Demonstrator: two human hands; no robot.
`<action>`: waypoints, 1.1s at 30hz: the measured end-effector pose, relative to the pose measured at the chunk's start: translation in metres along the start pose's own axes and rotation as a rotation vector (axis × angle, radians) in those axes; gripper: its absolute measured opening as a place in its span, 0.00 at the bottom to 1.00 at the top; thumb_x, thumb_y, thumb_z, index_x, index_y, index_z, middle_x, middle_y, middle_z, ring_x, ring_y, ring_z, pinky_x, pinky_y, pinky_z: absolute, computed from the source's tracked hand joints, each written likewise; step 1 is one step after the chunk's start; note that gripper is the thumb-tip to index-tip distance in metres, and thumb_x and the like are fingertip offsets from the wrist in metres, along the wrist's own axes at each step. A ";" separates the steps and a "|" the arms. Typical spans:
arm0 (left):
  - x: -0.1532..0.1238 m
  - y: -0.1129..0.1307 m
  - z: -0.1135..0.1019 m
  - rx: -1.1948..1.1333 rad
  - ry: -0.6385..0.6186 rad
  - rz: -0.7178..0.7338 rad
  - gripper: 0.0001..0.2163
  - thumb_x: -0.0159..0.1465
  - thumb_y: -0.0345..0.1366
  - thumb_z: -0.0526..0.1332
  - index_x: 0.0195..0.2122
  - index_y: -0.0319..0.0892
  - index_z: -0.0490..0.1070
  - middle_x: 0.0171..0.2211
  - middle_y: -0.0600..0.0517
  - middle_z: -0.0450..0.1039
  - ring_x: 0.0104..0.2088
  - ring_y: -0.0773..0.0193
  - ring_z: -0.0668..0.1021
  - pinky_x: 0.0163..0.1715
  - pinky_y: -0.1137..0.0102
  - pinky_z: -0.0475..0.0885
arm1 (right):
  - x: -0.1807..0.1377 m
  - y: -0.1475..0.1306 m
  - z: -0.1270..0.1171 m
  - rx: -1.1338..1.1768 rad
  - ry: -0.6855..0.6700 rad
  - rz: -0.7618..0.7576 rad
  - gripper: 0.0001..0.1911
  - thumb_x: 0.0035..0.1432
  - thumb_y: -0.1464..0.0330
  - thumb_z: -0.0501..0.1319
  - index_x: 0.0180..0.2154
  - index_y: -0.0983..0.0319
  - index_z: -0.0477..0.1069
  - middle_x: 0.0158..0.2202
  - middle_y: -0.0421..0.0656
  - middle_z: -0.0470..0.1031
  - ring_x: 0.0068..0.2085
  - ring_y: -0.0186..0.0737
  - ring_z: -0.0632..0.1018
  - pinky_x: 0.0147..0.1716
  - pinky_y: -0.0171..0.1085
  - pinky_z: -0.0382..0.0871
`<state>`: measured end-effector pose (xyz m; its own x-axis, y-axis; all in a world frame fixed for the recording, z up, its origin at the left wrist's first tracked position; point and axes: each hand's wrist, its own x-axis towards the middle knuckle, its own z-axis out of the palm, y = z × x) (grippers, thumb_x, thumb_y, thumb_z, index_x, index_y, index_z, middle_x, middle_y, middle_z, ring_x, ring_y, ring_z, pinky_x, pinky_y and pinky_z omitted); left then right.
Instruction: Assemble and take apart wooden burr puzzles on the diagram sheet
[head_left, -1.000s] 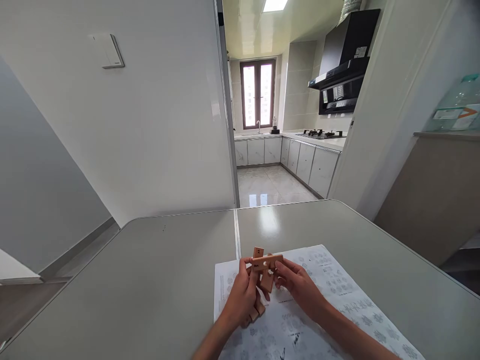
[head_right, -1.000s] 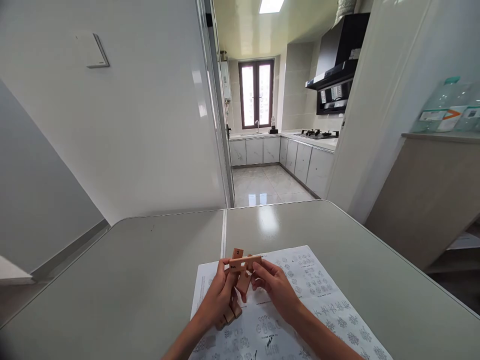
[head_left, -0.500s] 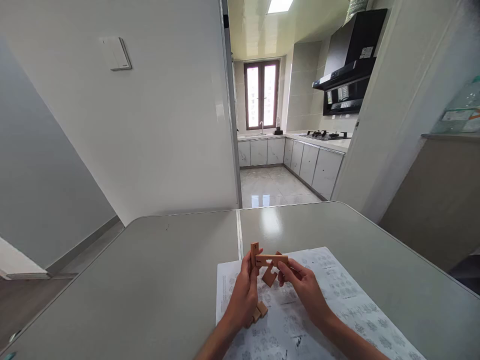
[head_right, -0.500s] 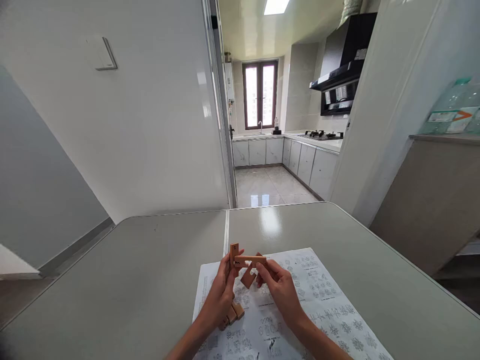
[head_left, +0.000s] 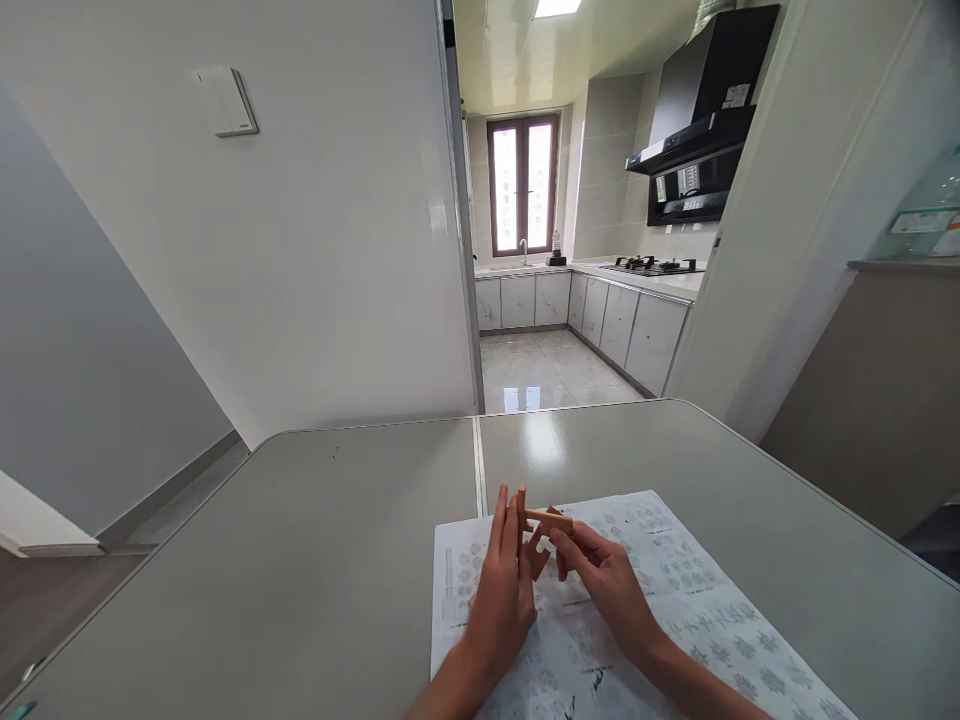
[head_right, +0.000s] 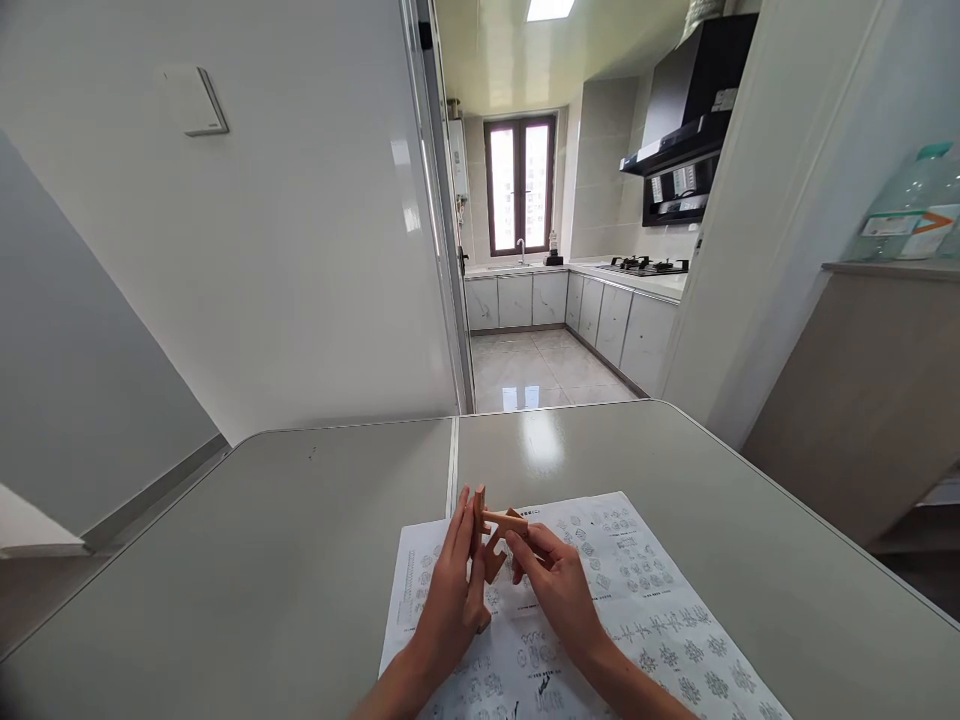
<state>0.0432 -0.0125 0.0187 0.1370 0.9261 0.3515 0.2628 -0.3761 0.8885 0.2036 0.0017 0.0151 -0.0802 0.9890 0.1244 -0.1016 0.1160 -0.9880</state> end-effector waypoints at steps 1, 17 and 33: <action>0.000 0.003 0.000 -0.023 -0.010 -0.007 0.26 0.77 0.40 0.47 0.75 0.56 0.45 0.77 0.50 0.34 0.72 0.49 0.60 0.65 0.55 0.70 | 0.000 0.000 0.000 -0.001 -0.006 0.003 0.22 0.62 0.48 0.65 0.46 0.57 0.82 0.34 0.43 0.74 0.29 0.38 0.69 0.32 0.38 0.69; -0.003 0.014 -0.001 0.047 -0.078 -0.021 0.24 0.77 0.40 0.47 0.73 0.62 0.49 0.76 0.53 0.17 0.62 0.51 0.73 0.57 0.55 0.77 | -0.002 0.000 0.001 0.004 -0.092 -0.003 0.21 0.64 0.51 0.65 0.48 0.56 0.83 0.40 0.45 0.76 0.29 0.37 0.69 0.31 0.39 0.69; -0.001 0.020 0.000 -0.048 -0.058 -0.057 0.21 0.77 0.41 0.49 0.69 0.62 0.59 0.75 0.57 0.47 0.71 0.52 0.60 0.69 0.51 0.62 | -0.004 0.006 0.003 -0.022 -0.065 -0.032 0.22 0.63 0.48 0.64 0.41 0.61 0.82 0.35 0.44 0.74 0.28 0.37 0.69 0.26 0.37 0.67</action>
<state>0.0484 -0.0210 0.0359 0.1787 0.9422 0.2835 0.2261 -0.3198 0.9201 0.2000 -0.0023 0.0091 -0.1417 0.9768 0.1607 -0.0831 0.1501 -0.9852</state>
